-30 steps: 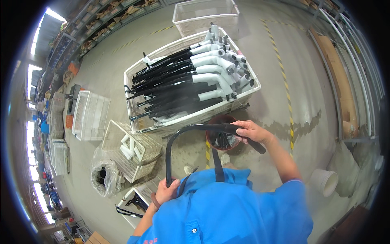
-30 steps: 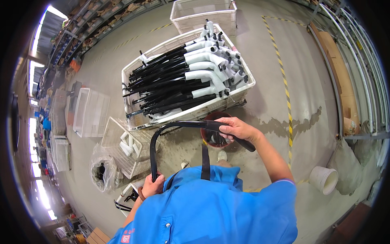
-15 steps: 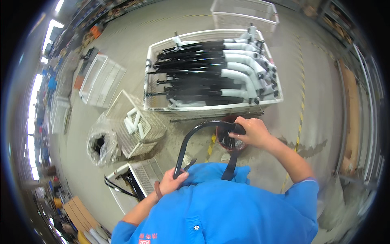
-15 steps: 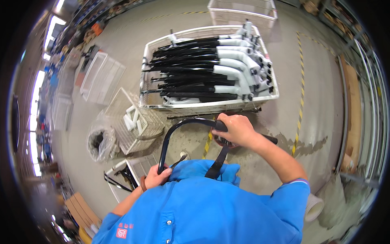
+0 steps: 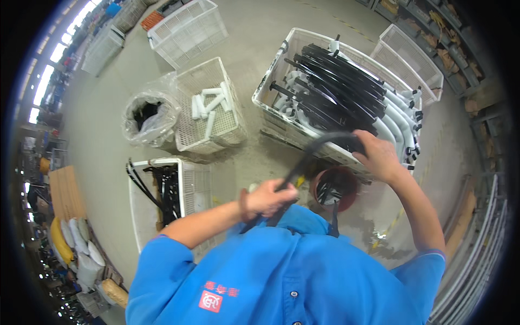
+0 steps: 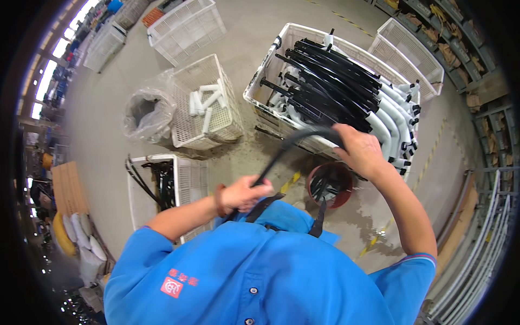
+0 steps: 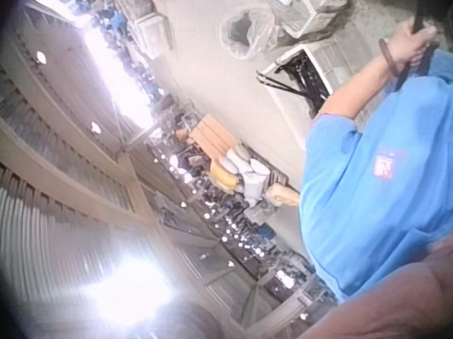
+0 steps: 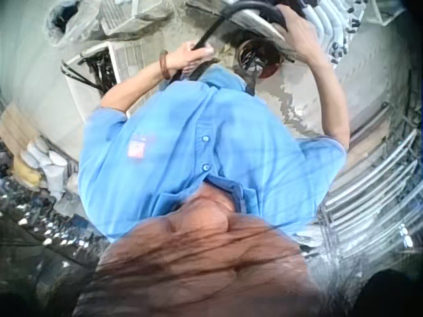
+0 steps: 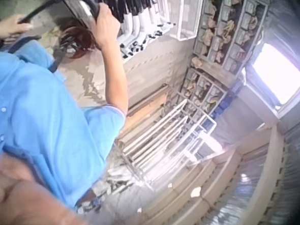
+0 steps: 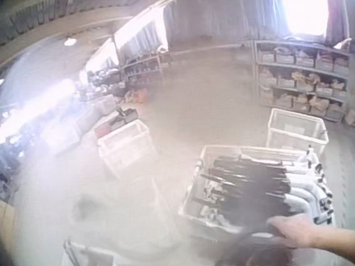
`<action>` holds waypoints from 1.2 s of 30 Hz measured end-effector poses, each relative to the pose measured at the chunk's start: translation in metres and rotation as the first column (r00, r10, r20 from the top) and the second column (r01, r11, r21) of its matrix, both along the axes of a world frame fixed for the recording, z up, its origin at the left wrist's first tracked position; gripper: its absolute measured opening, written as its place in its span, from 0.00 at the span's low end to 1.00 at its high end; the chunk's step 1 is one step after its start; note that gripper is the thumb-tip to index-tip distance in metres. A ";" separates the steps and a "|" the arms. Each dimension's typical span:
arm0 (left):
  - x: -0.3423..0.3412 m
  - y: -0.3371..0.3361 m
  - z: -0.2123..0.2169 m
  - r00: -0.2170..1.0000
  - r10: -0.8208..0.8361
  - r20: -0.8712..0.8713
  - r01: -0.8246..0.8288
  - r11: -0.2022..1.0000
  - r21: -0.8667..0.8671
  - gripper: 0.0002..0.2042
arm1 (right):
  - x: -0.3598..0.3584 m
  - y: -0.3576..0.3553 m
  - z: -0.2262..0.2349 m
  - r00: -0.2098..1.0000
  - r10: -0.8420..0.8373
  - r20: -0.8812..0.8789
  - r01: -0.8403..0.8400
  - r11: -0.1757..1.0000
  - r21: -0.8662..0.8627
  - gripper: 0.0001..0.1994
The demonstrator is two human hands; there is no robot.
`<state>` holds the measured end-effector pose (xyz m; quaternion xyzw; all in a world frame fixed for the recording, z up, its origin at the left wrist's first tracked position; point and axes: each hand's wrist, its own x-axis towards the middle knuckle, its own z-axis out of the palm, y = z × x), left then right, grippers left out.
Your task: The person repeatedly picks black curved rods from a white basket, slides white foam sleeves onto them, and places the assembled units into a second basket. The process is repeated continuously throughout the clip.
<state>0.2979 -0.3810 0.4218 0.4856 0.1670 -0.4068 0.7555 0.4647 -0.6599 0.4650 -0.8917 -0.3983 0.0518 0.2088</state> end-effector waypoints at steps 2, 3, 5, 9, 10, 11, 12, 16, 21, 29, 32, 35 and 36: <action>0.000 0.033 0.006 1.000 0.018 -0.013 -0.018 1.000 -0.016 0.10 | 0.000 0.014 0.011 0.971 -0.170 -0.166 0.166 0.985 -0.033 0.18; -0.005 0.042 0.010 1.000 -0.001 -0.010 0.001 1.000 0.025 0.10 | -0.001 0.026 0.016 0.962 -0.197 -0.190 0.184 0.979 -0.084 0.16; -0.013 0.065 0.019 0.987 -0.032 0.155 0.007 0.987 0.159 0.12 | 0.012 0.053 0.036 0.938 -0.064 -0.341 0.072 0.997 0.013 0.17; -0.032 0.122 0.041 0.869 0.001 0.495 -0.097 0.981 0.168 0.10 | 0.047 0.122 0.101 0.224 0.112 -0.968 -0.164 0.984 0.076 0.13; -0.035 0.136 0.044 0.854 0.011 0.520 -0.121 0.977 0.177 0.10 | 0.045 0.145 0.105 0.245 0.098 -0.965 -0.133 0.989 0.066 0.13; -0.037 0.149 0.046 0.851 -0.003 0.525 -0.128 0.969 0.213 0.09 | 0.048 0.170 0.110 0.474 0.055 -0.879 -0.198 0.979 -0.046 0.12; -0.038 0.164 0.046 0.847 0.022 0.531 -0.167 0.960 0.226 0.09 | 0.046 0.200 0.105 0.737 0.105 -0.667 -0.186 0.981 -0.051 0.12; -0.046 0.210 0.040 0.872 0.212 0.441 -0.339 0.911 0.234 0.07 | 0.036 0.307 0.093 0.989 0.149 -0.011 -0.150 0.983 -0.110 0.12; -0.063 0.251 0.040 0.819 0.382 0.428 -0.467 0.877 0.112 0.07 | 0.050 0.390 0.113 0.907 0.411 -0.095 -0.422 0.888 -0.185 0.16; -0.043 0.294 0.041 0.793 0.493 0.358 -0.575 0.800 0.173 0.06 | 0.108 0.509 0.086 0.565 0.606 -0.560 -0.738 0.675 -0.014 0.11; -0.025 0.317 0.048 0.770 0.541 0.338 -0.633 0.714 0.299 0.06 | 0.104 0.554 0.078 0.574 0.818 0.049 -0.810 0.575 -0.119 0.10; -0.005 0.327 0.047 0.829 0.461 0.316 -0.549 0.781 0.299 0.07 | 0.100 0.587 0.072 0.097 0.964 0.249 -0.917 0.184 -0.354 0.09; 0.003 0.332 0.042 0.810 0.514 0.284 -0.583 0.762 0.282 0.08 | 0.104 0.608 0.064 0.079 0.979 0.187 -0.936 0.137 -0.325 0.09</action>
